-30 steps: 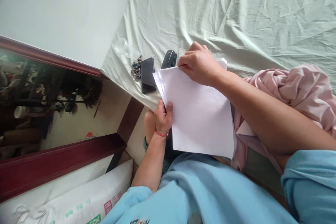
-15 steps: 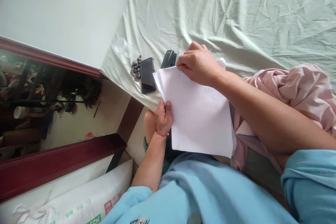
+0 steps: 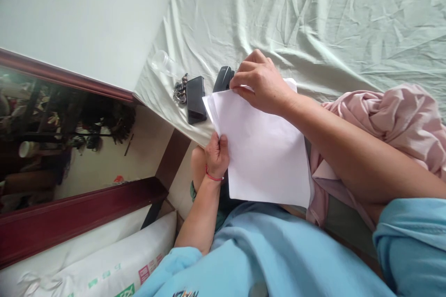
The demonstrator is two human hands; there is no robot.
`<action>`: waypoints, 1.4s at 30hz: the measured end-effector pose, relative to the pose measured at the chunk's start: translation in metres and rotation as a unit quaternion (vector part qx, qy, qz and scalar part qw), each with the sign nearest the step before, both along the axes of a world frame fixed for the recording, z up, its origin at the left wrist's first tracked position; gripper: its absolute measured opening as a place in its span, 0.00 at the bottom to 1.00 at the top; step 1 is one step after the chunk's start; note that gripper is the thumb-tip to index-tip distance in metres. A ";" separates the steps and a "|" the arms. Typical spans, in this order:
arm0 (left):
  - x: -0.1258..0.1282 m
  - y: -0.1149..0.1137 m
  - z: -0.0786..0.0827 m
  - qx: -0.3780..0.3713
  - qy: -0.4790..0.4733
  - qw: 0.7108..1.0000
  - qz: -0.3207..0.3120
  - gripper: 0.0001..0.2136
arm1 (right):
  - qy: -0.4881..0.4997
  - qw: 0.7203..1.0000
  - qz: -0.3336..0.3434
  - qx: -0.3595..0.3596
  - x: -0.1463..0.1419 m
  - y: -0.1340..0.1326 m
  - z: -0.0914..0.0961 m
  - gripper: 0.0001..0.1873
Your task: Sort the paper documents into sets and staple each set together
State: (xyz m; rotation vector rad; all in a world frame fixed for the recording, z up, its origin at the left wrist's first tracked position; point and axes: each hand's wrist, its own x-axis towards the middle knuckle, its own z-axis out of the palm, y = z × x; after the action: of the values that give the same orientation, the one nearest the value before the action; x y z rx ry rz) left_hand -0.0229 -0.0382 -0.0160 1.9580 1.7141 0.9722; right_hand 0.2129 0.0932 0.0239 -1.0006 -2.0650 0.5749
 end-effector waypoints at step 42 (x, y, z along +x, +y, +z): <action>0.003 -0.004 0.003 -0.016 -0.019 1.000 -0.008 0.26 | 0.010 1.000 0.003 0.018 -0.011 -0.007 0.003 0.18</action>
State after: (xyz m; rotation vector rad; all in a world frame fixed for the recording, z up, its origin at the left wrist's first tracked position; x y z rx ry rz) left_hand -0.0199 -0.0420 -0.0131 1.9176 1.6817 0.9643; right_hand 0.2018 0.0859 0.0268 -0.9640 -2.0543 0.5466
